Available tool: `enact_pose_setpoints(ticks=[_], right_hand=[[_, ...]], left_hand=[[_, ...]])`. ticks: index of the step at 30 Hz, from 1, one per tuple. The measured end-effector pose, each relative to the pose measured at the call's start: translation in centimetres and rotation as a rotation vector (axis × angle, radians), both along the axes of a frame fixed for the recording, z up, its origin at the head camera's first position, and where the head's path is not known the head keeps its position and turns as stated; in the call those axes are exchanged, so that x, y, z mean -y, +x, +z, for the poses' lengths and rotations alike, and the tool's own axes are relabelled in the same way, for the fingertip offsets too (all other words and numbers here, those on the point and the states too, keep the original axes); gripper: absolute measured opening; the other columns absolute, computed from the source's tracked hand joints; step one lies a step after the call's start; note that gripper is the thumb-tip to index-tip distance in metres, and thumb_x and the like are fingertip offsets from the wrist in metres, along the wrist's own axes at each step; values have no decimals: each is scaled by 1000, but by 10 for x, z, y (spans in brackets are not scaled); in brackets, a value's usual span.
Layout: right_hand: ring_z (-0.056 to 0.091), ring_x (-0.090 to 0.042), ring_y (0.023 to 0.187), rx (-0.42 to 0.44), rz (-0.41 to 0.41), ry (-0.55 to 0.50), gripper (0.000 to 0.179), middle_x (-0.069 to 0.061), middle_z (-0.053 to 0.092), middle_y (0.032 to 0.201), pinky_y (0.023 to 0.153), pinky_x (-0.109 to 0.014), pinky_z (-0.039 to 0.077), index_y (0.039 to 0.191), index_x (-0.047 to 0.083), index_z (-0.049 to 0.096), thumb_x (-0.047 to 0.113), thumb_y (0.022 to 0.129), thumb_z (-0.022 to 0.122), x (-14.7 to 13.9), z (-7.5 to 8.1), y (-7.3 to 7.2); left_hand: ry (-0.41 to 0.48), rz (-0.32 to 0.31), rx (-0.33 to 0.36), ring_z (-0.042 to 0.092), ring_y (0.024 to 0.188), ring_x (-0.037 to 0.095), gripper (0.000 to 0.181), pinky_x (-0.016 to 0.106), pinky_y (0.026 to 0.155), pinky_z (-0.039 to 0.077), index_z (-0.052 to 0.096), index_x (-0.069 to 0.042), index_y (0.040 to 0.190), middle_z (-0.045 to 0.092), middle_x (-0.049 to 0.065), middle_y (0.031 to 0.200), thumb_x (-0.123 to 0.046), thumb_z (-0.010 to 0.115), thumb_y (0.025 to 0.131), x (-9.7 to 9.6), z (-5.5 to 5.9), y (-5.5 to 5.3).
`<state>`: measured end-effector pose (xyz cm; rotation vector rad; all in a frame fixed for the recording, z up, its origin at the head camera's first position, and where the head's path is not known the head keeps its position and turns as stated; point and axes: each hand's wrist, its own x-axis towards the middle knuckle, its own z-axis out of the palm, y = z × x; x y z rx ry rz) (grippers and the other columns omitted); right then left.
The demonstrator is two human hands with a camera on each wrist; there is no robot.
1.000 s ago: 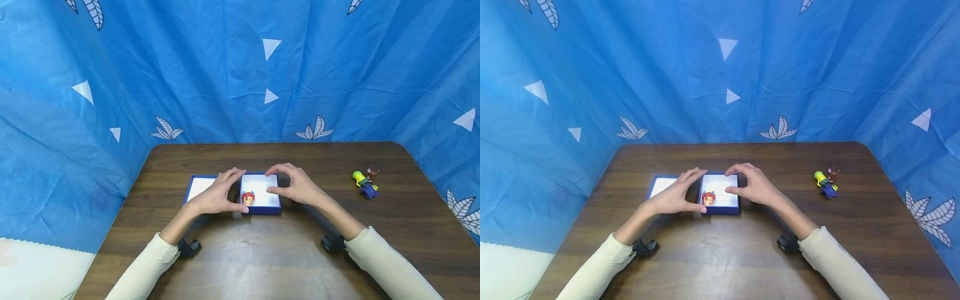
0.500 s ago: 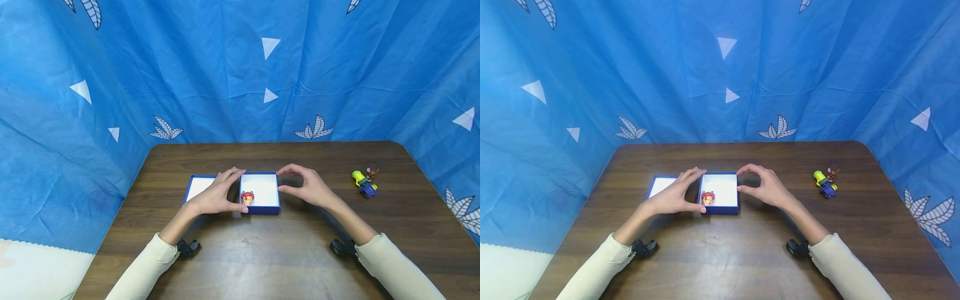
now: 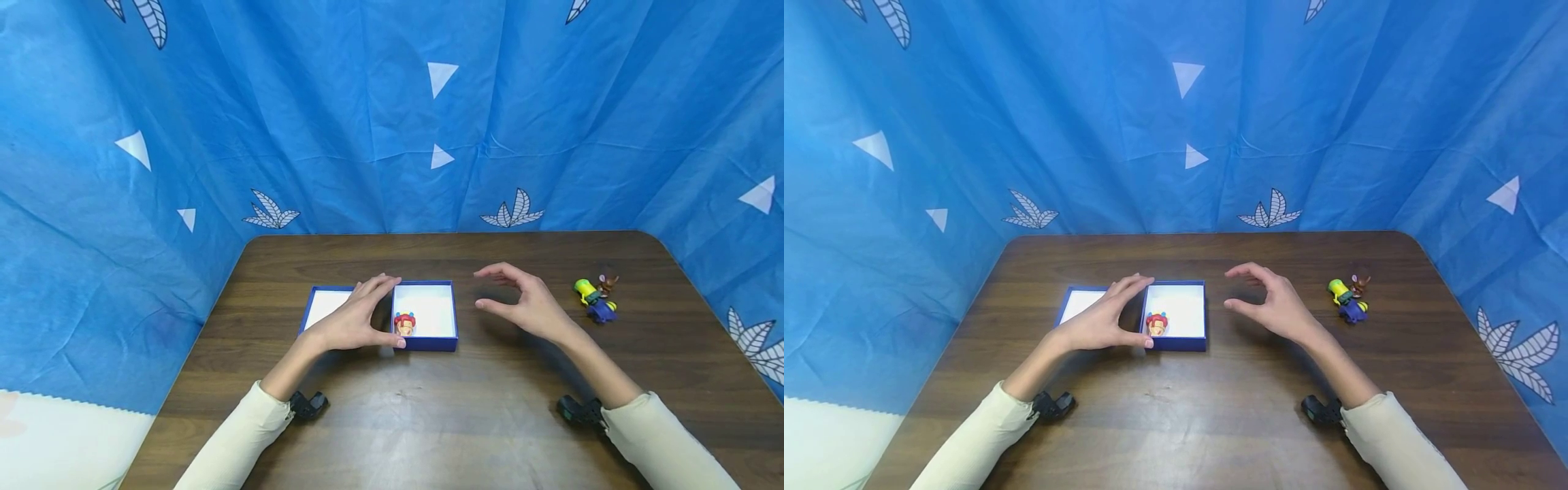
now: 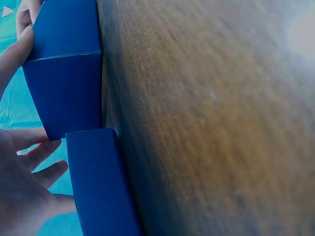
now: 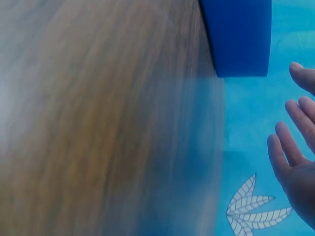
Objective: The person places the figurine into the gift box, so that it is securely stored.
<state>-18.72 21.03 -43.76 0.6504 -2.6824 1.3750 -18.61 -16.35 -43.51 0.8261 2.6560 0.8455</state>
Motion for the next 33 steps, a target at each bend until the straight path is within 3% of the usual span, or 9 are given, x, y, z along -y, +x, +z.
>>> enact_pose_setpoints(ticks=[5,7,9,12,14,18,22,27,33], right_hand=[[64,-37,133,-20,-28,5,47,-6,71,141,113,-64,50,138,21,67,25,95,86,-12,0,2],[65,-27,132,-34,-44,16,47,-4,71,140,114,-51,53,138,23,67,25,95,86,-17,0,3],[65,-25,131,-38,-54,21,47,-2,71,140,113,-49,54,138,24,67,25,95,85,-20,-1,3],[65,-29,132,-34,-56,22,46,-4,71,140,114,-50,54,138,23,67,25,96,85,-24,-2,2],[65,-38,132,-28,-58,21,46,-5,71,140,112,-59,52,138,22,67,25,96,84,-26,-3,2],[65,-34,131,-34,-73,33,46,-4,71,139,113,-36,54,138,23,67,25,95,85,-31,-5,3],[65,-14,129,-35,-77,21,47,-5,72,139,108,-13,48,138,23,67,24,95,85,-36,-6,4],[57,14,122,-31,-68,-13,46,-12,71,138,107,-11,47,138,19,67,19,95,85,-43,-7,5],[63,2,124,-5,-96,-35,46,-15,70,138,106,-10,48,137,19,67,18,95,85,-51,-9,7]], left_hand=[[-7,2,1,17,170,30,117,67,136,6,25,-24,173,23,13,180,-64,88,82,0,1,0],[-9,3,3,16,171,29,118,66,136,5,24,-25,173,23,13,180,-64,88,82,0,1,0],[-4,3,1,16,171,30,118,66,136,5,25,-23,173,23,13,180,-63,88,82,0,0,0],[-1,4,1,16,171,30,118,67,136,5,26,-22,173,23,13,180,-63,88,82,1,0,0],[1,4,1,15,171,30,118,67,136,5,26,-22,173,23,13,180,-63,88,82,1,0,0],[5,4,2,15,171,30,117,68,136,5,26,-22,173,23,13,180,-62,88,82,0,0,0],[3,7,3,15,171,30,118,67,136,5,26,-21,173,23,13,180,-62,89,82,0,0,0],[-1,7,5,16,171,30,118,66,136,5,26,-21,173,23,13,179,-62,89,81,0,1,0],[-3,10,5,16,171,31,118,67,136,5,26,-21,172,24,14,179,-62,89,81,0,1,0]])
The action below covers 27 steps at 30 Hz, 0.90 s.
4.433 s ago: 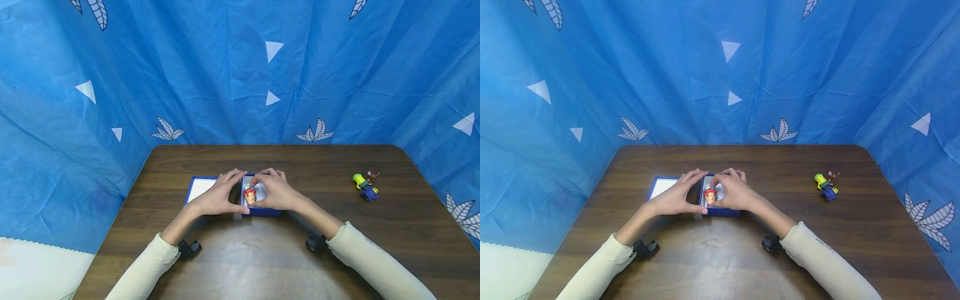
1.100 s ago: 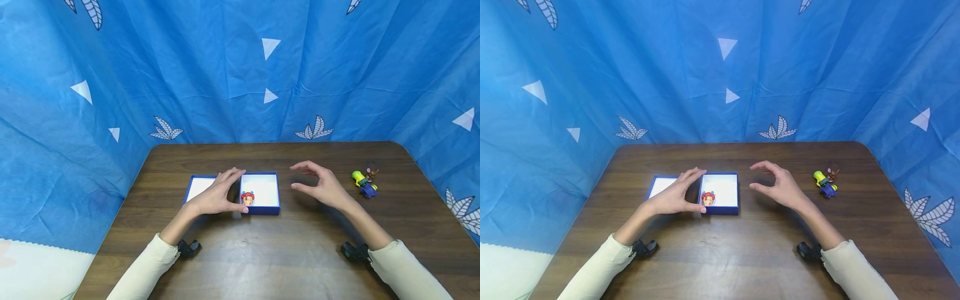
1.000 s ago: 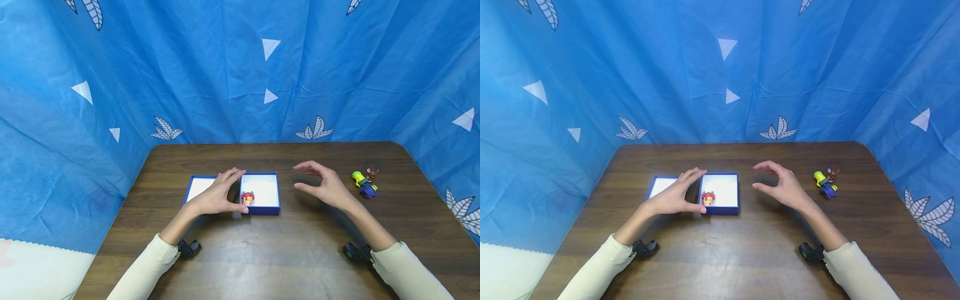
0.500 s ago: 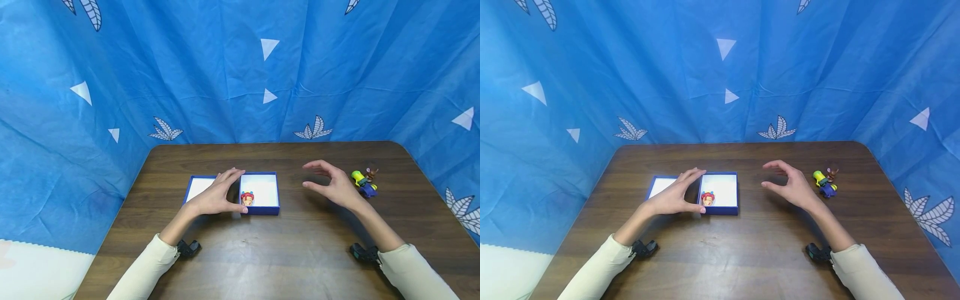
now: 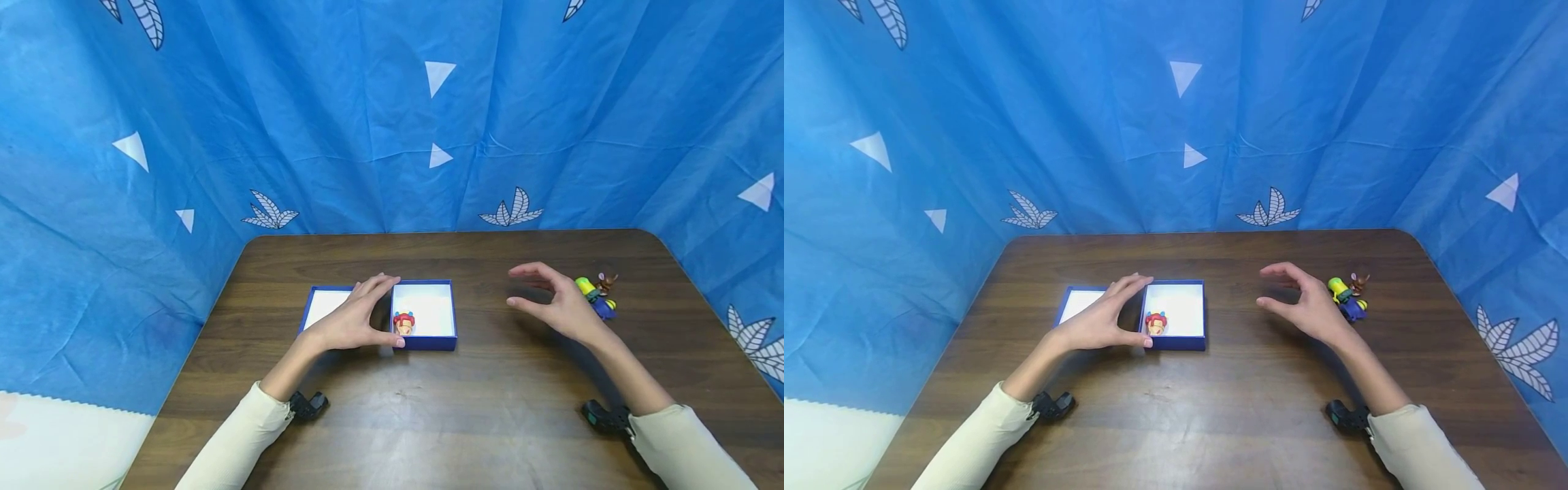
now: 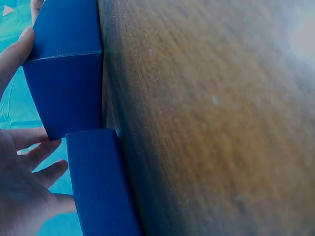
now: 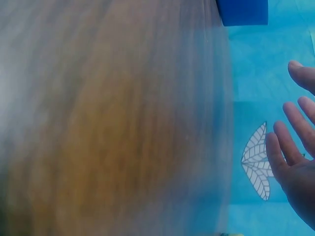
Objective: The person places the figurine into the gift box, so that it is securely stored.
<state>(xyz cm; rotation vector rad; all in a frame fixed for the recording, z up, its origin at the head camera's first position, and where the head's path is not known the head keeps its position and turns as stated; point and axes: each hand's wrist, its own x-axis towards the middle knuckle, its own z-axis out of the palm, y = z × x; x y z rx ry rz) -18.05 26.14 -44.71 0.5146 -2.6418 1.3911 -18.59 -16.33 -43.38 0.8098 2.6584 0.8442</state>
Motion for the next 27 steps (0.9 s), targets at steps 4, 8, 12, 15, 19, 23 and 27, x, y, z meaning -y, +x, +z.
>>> enact_pose_setpoints(ticks=[4,8,12,15,19,23,27], right_hand=[[62,6,123,1,-16,-8,46,-16,70,138,104,-9,48,137,18,67,17,94,86,-5,-2,0],[60,12,121,-12,-17,-6,47,-17,70,137,103,-8,48,137,17,67,15,94,85,-9,-2,-1],[60,12,121,-19,-28,-8,48,-17,69,136,103,-8,48,138,17,67,14,94,86,-14,0,0],[59,13,120,-27,-45,1,49,-14,70,136,101,-6,47,138,18,67,15,93,86,-18,1,1],[58,14,120,-31,-61,20,49,-10,70,136,100,-4,45,139,16,67,15,93,86,-24,2,4],[58,14,119,-18,-84,33,50,-10,69,137,99,-5,45,140,16,67,15,94,86,-31,2,7],[56,16,115,-2,-122,66,52,-9,69,138,96,-3,44,141,19,66,18,94,86,-38,2,10]], left_hand=[[-4,5,3,16,171,30,118,66,136,5,26,-21,173,24,13,179,-62,89,81,0,-1,0],[0,8,9,16,171,31,118,67,136,5,26,-21,173,24,13,179,-61,89,82,0,-1,0],[-1,9,9,17,170,31,118,67,136,4,26,-22,173,24,13,179,-61,89,82,-1,-1,0],[-2,10,7,17,170,31,118,66,136,5,26,-22,173,24,13,179,-61,89,81,-1,-1,0],[3,8,6,17,170,31,118,67,136,4,26,-21,172,24,13,179,-61,90,81,0,-1,0],[3,7,5,18,170,31,118,67,136,5,26,-23,173,23,13,179,-62,89,81,0,0,0],[0,6,6,19,170,32,117,67,136,5,25,-25,173,23,14,179,-63,88,82,0,-1,0]])
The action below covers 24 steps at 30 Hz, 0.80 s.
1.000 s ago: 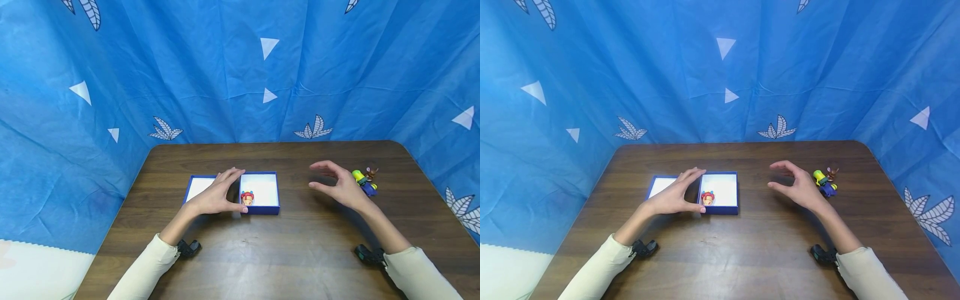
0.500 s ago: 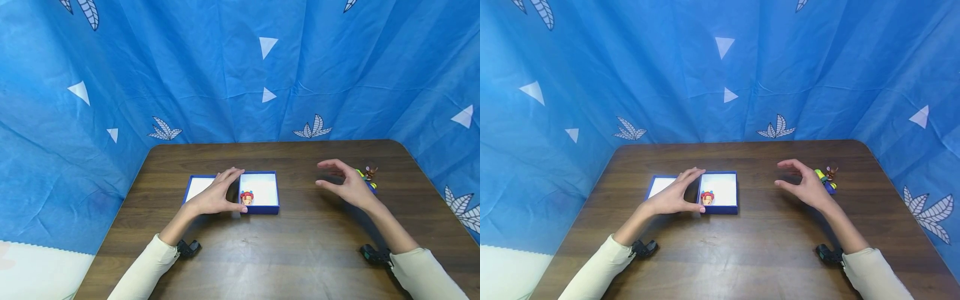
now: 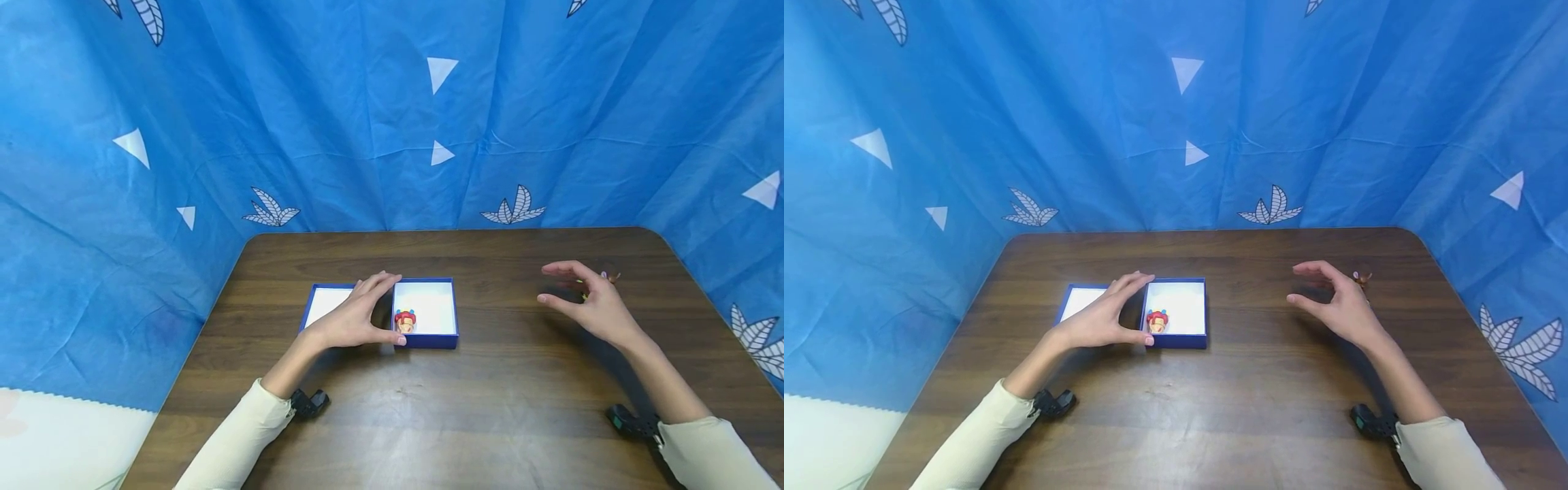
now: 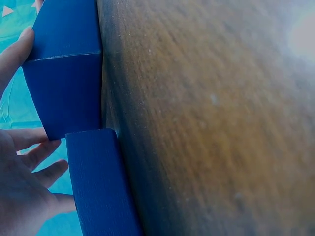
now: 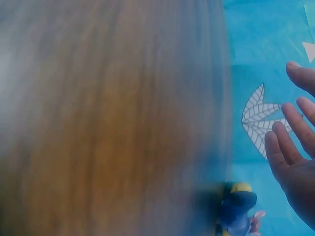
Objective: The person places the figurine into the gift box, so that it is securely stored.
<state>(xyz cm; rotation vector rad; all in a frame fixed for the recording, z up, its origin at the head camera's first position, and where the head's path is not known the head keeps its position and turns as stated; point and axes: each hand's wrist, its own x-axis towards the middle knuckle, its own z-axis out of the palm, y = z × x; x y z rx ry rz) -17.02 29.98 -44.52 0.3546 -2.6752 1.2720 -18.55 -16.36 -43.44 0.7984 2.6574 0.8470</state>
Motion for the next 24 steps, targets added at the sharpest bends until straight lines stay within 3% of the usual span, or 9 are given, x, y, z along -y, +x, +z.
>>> enact_pose_setpoints(ticks=[10,15,24], right_hand=[[55,12,116,-12,-62,9,52,-6,67,136,95,-1,41,141,18,66,15,93,86,-21,-2,8],[57,13,110,-14,-121,43,50,5,68,129,90,-1,41,139,15,67,21,93,87,-33,-1,12],[58,13,101,3,-154,52,54,23,64,116,83,-1,43,138,7,64,23,92,88,-51,-4,21]], left_hand=[[-1,-6,1,19,170,31,118,66,136,4,24,-24,173,23,14,179,-63,88,82,0,-2,-1],[-1,-4,-4,19,170,31,118,67,136,5,25,-23,173,23,14,179,-63,89,81,0,-2,-1],[0,-3,-7,18,170,33,117,69,135,6,27,-21,172,24,12,179,-63,89,82,0,-1,-2]])
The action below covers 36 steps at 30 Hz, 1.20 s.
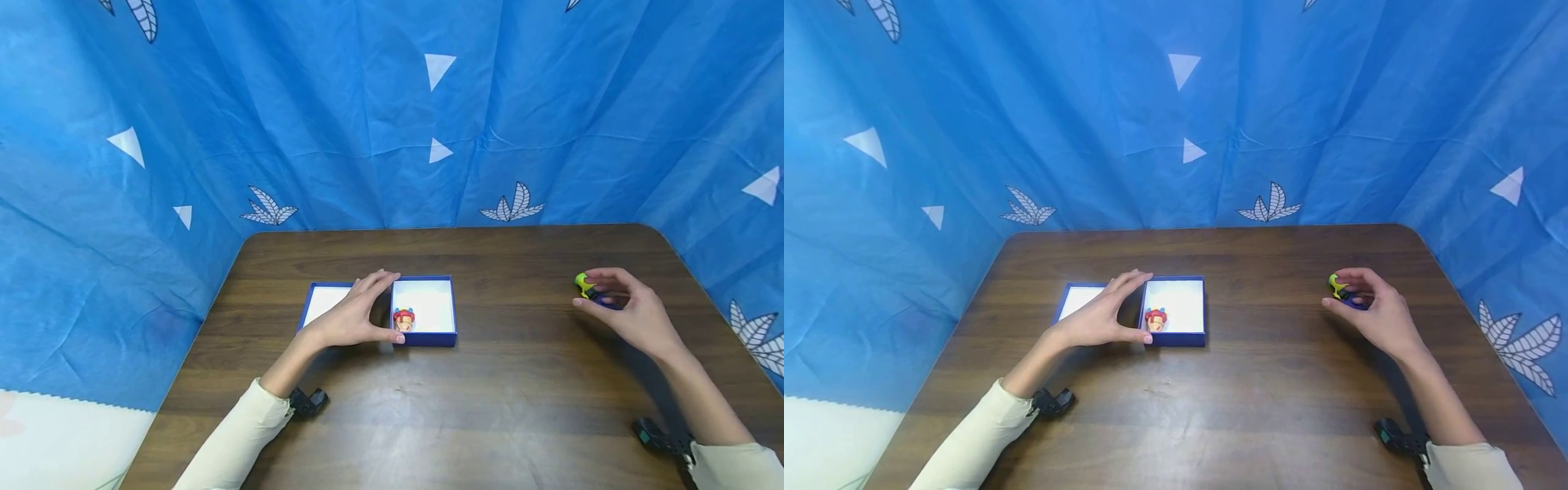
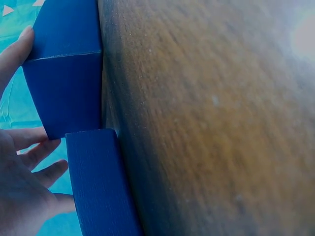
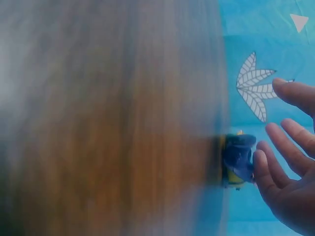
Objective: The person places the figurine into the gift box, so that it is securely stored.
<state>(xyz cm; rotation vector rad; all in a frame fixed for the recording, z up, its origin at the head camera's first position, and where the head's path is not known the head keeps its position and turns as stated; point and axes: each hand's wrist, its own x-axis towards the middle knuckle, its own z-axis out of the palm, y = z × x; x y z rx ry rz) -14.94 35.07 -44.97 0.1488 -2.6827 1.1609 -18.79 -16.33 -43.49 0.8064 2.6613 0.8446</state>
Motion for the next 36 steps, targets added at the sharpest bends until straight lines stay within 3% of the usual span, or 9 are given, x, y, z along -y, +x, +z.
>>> enact_pose_setpoints(ticks=[2,6,8,11,15,22,27,32,36], right_hand=[[58,13,101,-3,-6,-3,55,22,63,117,82,0,44,139,6,63,22,92,88,-3,1,1],[55,11,96,34,-44,27,59,0,65,126,76,-2,44,141,5,61,25,93,88,-8,3,3],[55,4,95,79,-80,62,61,-15,60,133,71,-6,45,141,4,61,31,93,87,-10,6,3],[54,-18,103,157,-130,110,68,-30,50,139,71,-20,43,142,0,58,40,95,84,-15,11,2],[50,-46,113,236,-163,159,80,-38,41,142,75,-37,40,145,-8,50,49,96,80,-20,15,1],[50,-53,116,367,-115,192,94,-41,45,137,85,-59,50,146,-18,40,53,97,77,-29,11,-3],[53,-48,109,447,-85,227,101,-39,48,130,78,-43,52,145,-21,38,59,97,74,-32,6,-5],[58,-43,102,428,-116,237,95,-35,55,123,69,-30,47,142,-18,45,60,97,74,-30,5,-7],[60,-41,99,425,-128,238,90,-35,59,120,67,-28,44,140,-16,48,58,97,75,-31,6,-7]], left_hand=[[1,2,-1,18,170,32,118,68,135,6,27,-21,172,25,11,179,-63,89,81,0,0,0],[2,9,0,18,170,32,118,67,136,6,27,-23,172,25,12,179,-63,89,81,1,1,-1],[0,10,-1,19,170,32,118,67,136,6,27,-24,172,25,12,179,-63,89,81,1,2,-1],[-2,16,-3,19,170,31,118,66,136,6,27,-24,172,26,10,179,-63,89,80,2,3,-1],[-1,27,-1,18,170,30,119,65,137,6,27,-22,172,26,8,178,-62,90,79,2,4,-2],[-7,29,5,18,170,31,119,65,137,6,26,-23,172,25,8,179,-62,90,80,2,5,-1],[-5,15,3,19,170,32,117,67,136,6,26,-24,172,25,10,179,-62,89,81,1,2,-1],[-7,15,5,18,170,32,118,66,136,6,26,-24,173,24,9,179,-62,90,81,0,1,0],[-14,14,11,17,170,31,118,65,137,6,25,-26,173,24,8,179,-62,89,81,0,1,1]])
